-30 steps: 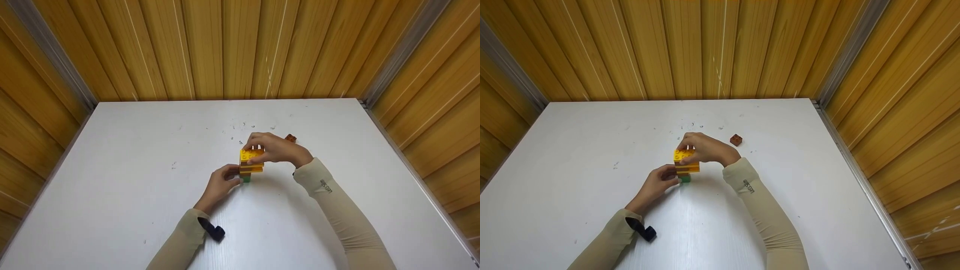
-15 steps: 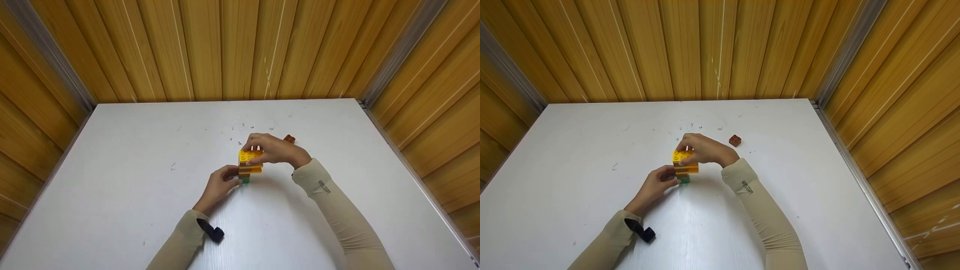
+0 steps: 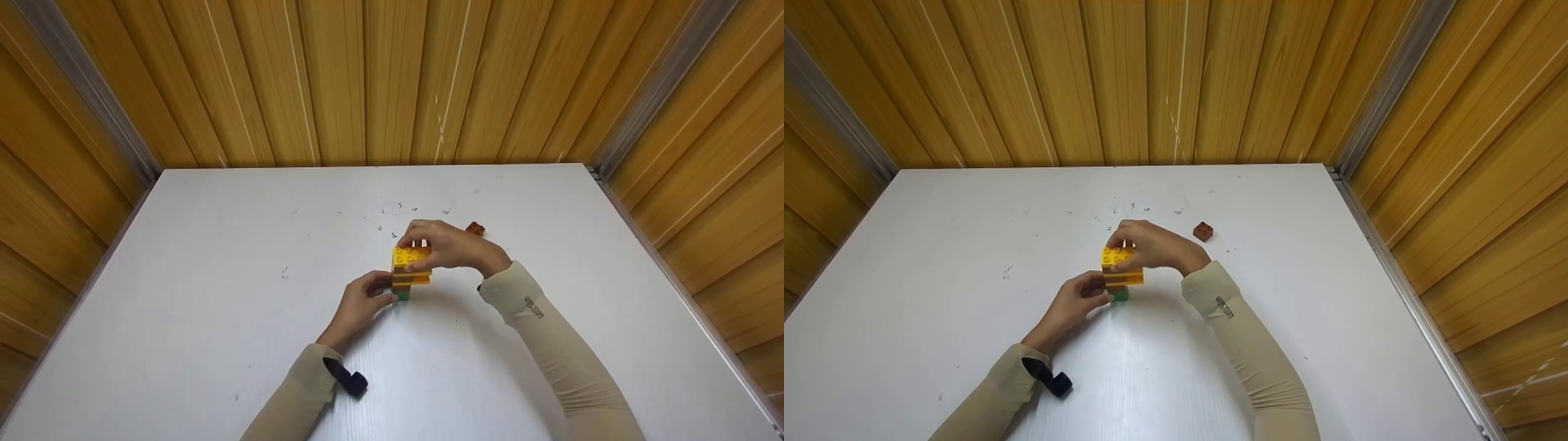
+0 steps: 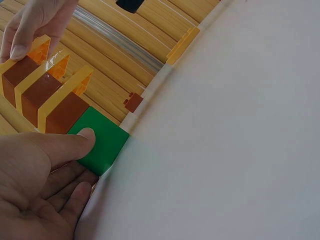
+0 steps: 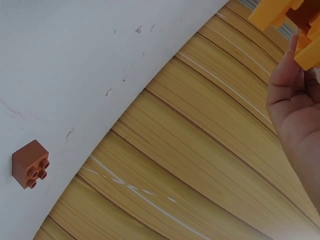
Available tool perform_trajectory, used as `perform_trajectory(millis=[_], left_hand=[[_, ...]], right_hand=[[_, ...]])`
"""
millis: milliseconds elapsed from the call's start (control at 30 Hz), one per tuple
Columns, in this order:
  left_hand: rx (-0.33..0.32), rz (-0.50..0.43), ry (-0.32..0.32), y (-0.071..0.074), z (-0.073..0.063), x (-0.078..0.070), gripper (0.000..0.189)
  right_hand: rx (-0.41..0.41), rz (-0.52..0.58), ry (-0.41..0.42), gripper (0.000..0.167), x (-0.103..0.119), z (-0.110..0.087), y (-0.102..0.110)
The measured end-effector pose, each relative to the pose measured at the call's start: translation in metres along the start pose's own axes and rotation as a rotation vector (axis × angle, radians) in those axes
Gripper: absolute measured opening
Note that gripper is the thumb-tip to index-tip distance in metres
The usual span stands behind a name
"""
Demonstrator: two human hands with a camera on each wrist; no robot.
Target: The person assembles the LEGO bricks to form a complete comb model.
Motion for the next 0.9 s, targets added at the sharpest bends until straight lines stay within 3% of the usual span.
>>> perform_trajectory(millis=[533, 900], left_hand=[[-0.01, 0.002, 0.0, 0.0, 0.0, 0.0, 0.038], [-0.012, 0.012, 0.034, -0.001, 0.0, 0.002, 0.038]], right_hand=[[0.02, -0.055, 0.074, 0.035, 0.011, -0.003, 0.003], [0.01, -0.031, 0.076, 0.038, 0.003, -0.005, 0.008]])
Point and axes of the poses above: each hand's wrist, its own z-axis towards the middle knuckle, its own y-axis out of the back of the hand, x = y × z, the point moved 9 cm from there along z, towards the middle knuckle, and after that the axes turned 1 degree about z, right-handed, at the moved point
